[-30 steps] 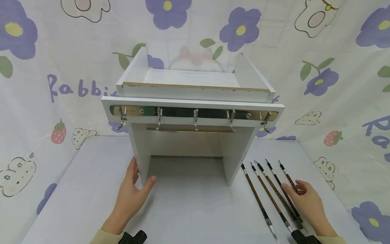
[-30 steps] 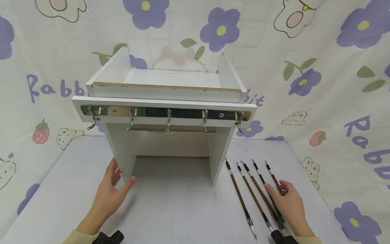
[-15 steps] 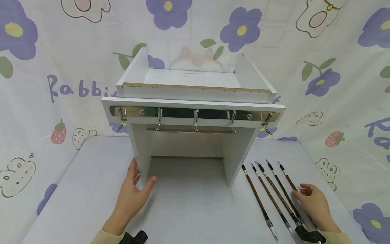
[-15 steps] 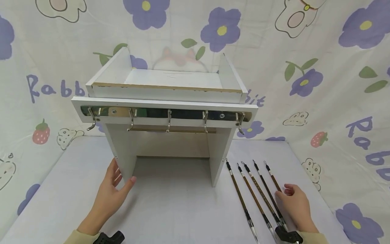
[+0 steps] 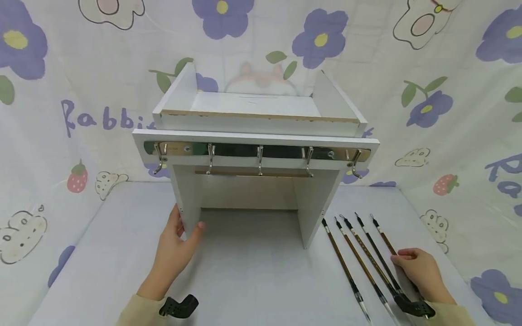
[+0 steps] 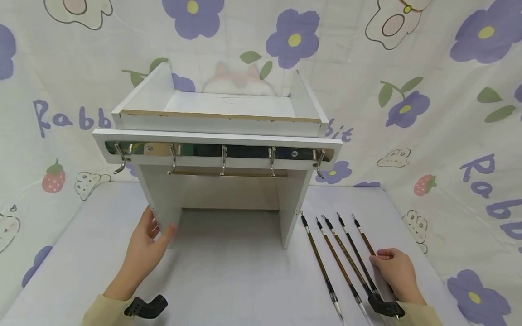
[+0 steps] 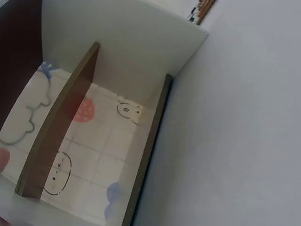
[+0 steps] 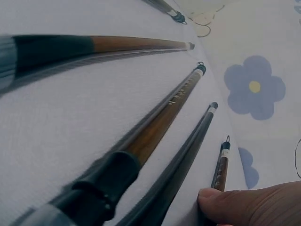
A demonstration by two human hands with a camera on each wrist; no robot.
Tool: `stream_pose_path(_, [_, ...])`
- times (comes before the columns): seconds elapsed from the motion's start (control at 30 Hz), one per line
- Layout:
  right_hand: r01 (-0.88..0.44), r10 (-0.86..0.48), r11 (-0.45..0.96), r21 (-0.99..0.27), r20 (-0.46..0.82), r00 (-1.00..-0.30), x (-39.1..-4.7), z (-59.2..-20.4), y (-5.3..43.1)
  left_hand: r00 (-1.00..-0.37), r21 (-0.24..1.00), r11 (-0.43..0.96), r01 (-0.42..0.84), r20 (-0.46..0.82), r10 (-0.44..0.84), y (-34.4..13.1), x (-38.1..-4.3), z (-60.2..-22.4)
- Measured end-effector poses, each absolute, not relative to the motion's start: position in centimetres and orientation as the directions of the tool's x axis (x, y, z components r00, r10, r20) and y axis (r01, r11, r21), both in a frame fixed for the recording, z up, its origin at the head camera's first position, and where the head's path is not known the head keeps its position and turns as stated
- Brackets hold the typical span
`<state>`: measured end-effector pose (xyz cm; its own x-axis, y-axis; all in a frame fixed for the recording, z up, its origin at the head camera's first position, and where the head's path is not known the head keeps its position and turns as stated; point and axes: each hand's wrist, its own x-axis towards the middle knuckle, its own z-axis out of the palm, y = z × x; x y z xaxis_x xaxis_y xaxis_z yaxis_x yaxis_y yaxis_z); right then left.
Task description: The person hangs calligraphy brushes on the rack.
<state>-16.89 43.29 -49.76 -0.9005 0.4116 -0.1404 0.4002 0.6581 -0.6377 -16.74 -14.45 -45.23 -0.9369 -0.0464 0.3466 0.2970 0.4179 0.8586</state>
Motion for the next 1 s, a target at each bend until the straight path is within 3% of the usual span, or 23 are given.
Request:
stream_pose_path(0.33, [0.418, 0.411, 0.642, -0.643, -0.171, -0.895, -16.6, -49.4, 44.5, -0.948, 0.834, 0.497, 0.24, 0.311, -0.063, -14.5, -19.1, -44.4])
stream_pose_path(0.77, [0.393, 0.385, 0.681, -0.618, -0.155, -0.91, -18.2, -49.6, 43.4, -0.927, 0.708, 0.682, 0.183, 0.355, -0.12, -15.2, -18.6, -44.7])
stream_pose_path(1.0, [0.292, 0.298, 0.77, -0.567, -0.084, -0.951, -17.4, -47.1, 43.5, -0.93, 0.69, 0.701, 0.18, 0.352, -0.108, -14.9, -18.8, -44.9])
